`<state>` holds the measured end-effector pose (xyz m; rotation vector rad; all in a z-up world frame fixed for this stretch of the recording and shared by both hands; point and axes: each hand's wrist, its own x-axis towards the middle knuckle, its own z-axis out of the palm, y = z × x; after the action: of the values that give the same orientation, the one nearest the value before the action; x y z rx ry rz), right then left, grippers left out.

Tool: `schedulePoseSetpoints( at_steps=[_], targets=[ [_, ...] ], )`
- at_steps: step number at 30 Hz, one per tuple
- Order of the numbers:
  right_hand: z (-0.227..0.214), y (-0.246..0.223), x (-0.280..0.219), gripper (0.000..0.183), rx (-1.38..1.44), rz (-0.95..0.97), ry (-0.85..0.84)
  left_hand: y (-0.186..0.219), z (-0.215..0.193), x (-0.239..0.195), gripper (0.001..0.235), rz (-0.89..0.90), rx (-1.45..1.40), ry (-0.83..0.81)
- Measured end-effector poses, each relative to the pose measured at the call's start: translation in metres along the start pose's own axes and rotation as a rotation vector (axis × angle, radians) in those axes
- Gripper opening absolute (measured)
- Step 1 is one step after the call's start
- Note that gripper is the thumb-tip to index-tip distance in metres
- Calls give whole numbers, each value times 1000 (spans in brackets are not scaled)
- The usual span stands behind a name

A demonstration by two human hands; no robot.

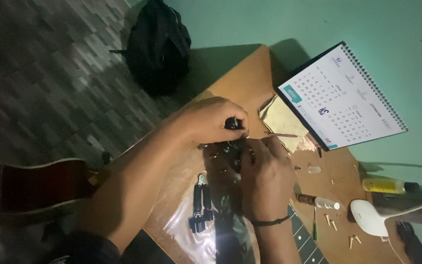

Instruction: The person replaces the strings on an acoustic guitar. They thread new strings through the tuning pegs on the headstock, wind them around the posts, and then secure the other ends at the bridge on the guitar body.

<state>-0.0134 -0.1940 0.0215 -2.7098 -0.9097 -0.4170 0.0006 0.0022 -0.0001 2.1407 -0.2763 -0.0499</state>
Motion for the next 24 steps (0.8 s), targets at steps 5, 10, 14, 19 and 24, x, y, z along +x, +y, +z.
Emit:
schedulePoseSetpoints(
  at_steps=[5, 10, 14, 19, 24],
  targets=[
    [2, 5, -4, 22, 31, -13, 25, 2, 5, 3, 12, 37, 235, 123],
    [-5, 0, 0, 13, -18, -19, -42, 4, 0, 0, 9, 0, 219, 79],
    [-3, 1, -1, 17, -49, -57, 11, 5, -2, -1, 12, -4, 203, 84],
    [-4, 2, -1, 17, 0, 52, -45, 9, -5, -2, 13, -36, 179, 42],
    [-13, 1, -3, 11, 87, 121, -69, 10, -3, -2, 9, -56, 247, 28]
  ],
)
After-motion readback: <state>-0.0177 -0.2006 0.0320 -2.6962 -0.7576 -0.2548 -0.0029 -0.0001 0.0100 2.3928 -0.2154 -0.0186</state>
